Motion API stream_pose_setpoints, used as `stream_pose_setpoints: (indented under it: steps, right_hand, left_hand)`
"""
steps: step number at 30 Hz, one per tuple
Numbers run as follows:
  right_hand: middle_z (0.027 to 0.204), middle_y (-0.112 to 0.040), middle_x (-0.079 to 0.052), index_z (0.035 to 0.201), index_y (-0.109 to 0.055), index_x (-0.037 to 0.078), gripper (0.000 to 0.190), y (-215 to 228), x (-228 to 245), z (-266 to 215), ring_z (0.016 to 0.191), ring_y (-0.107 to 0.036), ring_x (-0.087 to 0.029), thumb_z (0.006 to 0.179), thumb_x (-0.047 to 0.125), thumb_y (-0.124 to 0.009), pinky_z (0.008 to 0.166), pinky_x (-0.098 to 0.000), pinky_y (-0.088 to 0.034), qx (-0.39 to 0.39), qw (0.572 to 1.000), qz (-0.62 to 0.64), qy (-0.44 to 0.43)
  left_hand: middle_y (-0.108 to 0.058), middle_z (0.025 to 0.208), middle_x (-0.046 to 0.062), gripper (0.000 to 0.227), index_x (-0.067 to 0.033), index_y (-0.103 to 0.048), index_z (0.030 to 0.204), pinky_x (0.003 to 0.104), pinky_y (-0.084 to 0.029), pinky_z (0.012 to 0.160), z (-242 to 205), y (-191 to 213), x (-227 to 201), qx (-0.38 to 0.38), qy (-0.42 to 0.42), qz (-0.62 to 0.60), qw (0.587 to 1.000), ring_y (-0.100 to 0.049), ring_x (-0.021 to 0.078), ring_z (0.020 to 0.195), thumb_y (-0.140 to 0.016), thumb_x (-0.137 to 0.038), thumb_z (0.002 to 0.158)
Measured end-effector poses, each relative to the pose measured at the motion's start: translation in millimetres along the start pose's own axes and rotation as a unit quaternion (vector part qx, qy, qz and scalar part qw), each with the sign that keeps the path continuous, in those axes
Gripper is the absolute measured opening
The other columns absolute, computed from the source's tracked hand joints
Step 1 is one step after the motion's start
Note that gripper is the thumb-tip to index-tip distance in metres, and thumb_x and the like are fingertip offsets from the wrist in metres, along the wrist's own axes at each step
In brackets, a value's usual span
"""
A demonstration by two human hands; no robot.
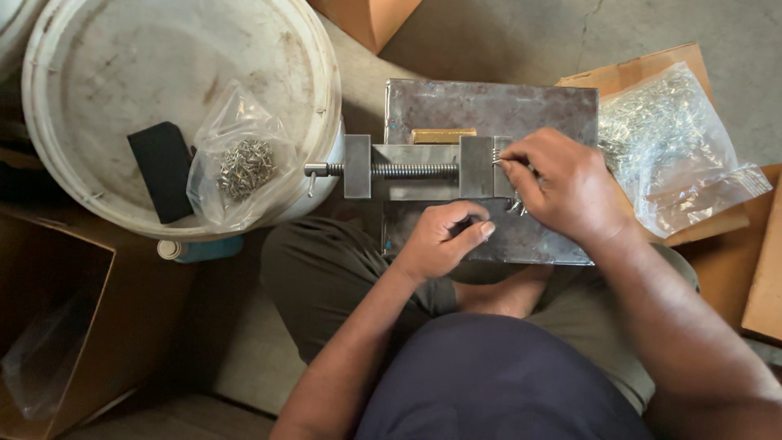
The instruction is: The person sits on the floor and adjusts a metal workbench with a vise. They pick up small metal pins from a plastic bag and insert them into the vise jaws one by one, arranging them in a row.
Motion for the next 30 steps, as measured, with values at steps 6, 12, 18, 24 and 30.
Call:
stream_pose_setpoints:
  steps: [6,12,18,24,30]
  right_hand:
    - [0.097,-0.069,-0.011,0.102,-0.069,0.006,0.008,3,6,8,0.087,-0.068,-0.033,0.096,0.009,-0.072,0.076,-0.0421,-0.055,0.017,0.999,-0.032,0.023]
    - [0.094,-0.068,-0.011,0.101,-0.069,0.006,0.009,2,3,11,0.083,-0.068,-0.032,0.094,0.011,-0.072,0.072,-0.0417,-0.055,0.042,0.998,-0.049,0.013]
    - [0.096,-0.068,-0.011,0.103,-0.069,0.006,0.009,0,1,15,0.084,-0.068,-0.033,0.095,0.011,-0.071,0.073,-0.0419,-0.055,0.030,0.998,-0.057,0.021]
    - [0.097,-0.069,-0.012,0.102,-0.069,0.005,0.009,1,-2,14,0.084,-0.069,-0.032,0.095,0.010,-0.072,0.073,-0.0408,-0.055,0.013,1.000,-0.024,0.006]
    - [0.097,-0.069,-0.011,0.102,-0.069,0.005,0.009,2,-1,14,0.082,-0.068,-0.031,0.094,0.010,-0.072,0.072,-0.0398,-0.055,0.015,1.000,-0.013,-0.003]
  left_hand:
    - [-0.071,0.087,0.006,0.023,-0.0006,-0.069,0.105,0.026,-0.054,0.070,2,0,-5,-0.001,-0.028,0.037,0.999,-0.065,0.0093,0.077,-0.070,-0.023,0.099]
    - [-0.071,0.086,0.006,0.024,-0.0006,-0.070,0.105,0.026,-0.053,0.070,2,1,-6,0.004,-0.008,0.033,0.999,-0.064,0.0099,0.076,-0.070,-0.024,0.099]
    - [-0.071,0.088,0.005,0.024,-0.0005,-0.069,0.105,0.025,-0.053,0.072,2,2,-8,0.003,-0.031,0.025,0.999,-0.062,0.0077,0.078,-0.070,-0.024,0.100]
    - [-0.069,0.083,0.004,0.024,-0.0005,-0.070,0.104,0.025,-0.051,0.067,1,1,-3,0.003,0.009,0.011,1.000,-0.058,0.0071,0.073,-0.071,-0.024,0.099]
    - [-0.072,0.089,0.007,0.026,-0.0008,-0.070,0.103,0.028,-0.054,0.075,3,3,-8,0.001,-0.035,0.049,0.998,-0.065,0.0114,0.079,-0.070,-0.026,0.099]
Point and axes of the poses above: each hand's wrist, its own z-axis towards the middle knuckle, its own y-axis out of the back of the hand, x = y × z, the point moved 5 cm from there along z, towards the middle knuckle
